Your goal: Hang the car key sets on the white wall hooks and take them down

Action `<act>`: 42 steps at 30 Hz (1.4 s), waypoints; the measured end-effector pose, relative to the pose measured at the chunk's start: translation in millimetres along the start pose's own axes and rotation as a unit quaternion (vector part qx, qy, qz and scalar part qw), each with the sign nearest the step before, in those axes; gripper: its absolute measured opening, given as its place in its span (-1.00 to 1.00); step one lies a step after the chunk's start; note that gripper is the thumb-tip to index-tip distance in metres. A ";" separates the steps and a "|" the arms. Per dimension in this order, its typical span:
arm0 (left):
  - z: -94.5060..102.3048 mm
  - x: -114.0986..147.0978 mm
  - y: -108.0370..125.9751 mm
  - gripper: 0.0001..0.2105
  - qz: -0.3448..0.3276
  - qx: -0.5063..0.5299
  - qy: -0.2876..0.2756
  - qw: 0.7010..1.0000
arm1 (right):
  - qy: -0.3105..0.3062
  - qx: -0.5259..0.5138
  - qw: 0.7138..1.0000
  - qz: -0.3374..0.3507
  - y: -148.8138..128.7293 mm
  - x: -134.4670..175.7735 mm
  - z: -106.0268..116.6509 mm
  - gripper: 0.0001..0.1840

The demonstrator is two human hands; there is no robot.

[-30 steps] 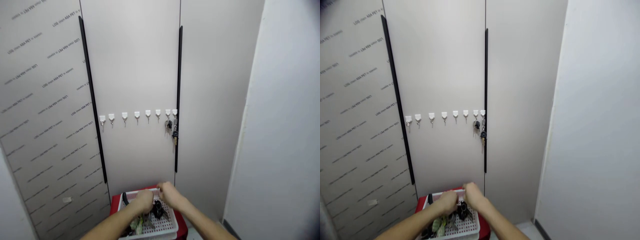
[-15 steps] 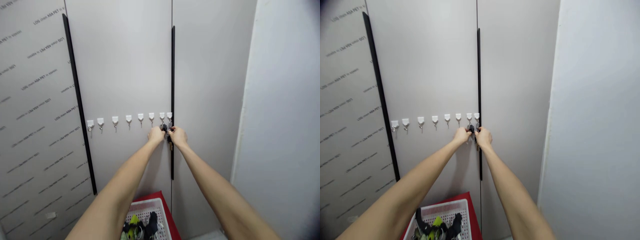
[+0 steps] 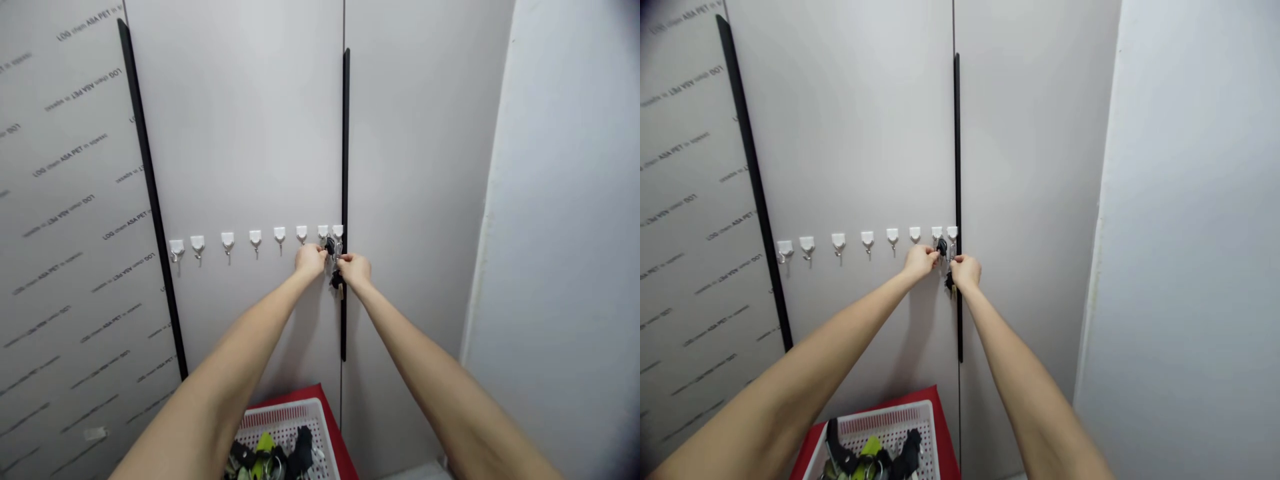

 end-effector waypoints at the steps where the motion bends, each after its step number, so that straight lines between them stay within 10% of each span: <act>1: 3.1 -1.5 0.8 -0.77 -0.006 0.002 0.006 1.000 | 0.013 -0.008 1.000 -0.003 -0.7 -2.5 1.4 -0.74; 10: 25.9 17.0 0.8 -0.78 -0.063 0.053 -0.022 0.996 | 0.054 -0.066 0.996 0.033 -38.3 -7.1 33.5 -0.73; 21: -23.9 163.0 -107.5 -0.76 -0.092 -0.048 -0.239 0.966 | -0.227 -0.037 0.971 -0.060 27.2 161.9 -8.9 -0.74; 26: -43.0 212.1 -148.5 -0.77 -0.108 -0.165 -0.261 0.945 | -0.300 0.060 0.952 0.011 50.9 217.1 -31.4 -0.78; 42: -40.6 254.2 -185.5 -0.81 -0.037 -0.171 -0.262 0.949 | -0.374 0.249 0.888 0.100 52.8 264.4 -52.1 -0.79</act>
Point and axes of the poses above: each hand's wrist, its own x-axis away from the middle knuckle, its own z-axis out of the back of the hand, y = z × x, the point moved 1 cm from there along -x, towards the middle knuckle, and after that the axes turned 10 degrees about -x, right-handed, at the moved point
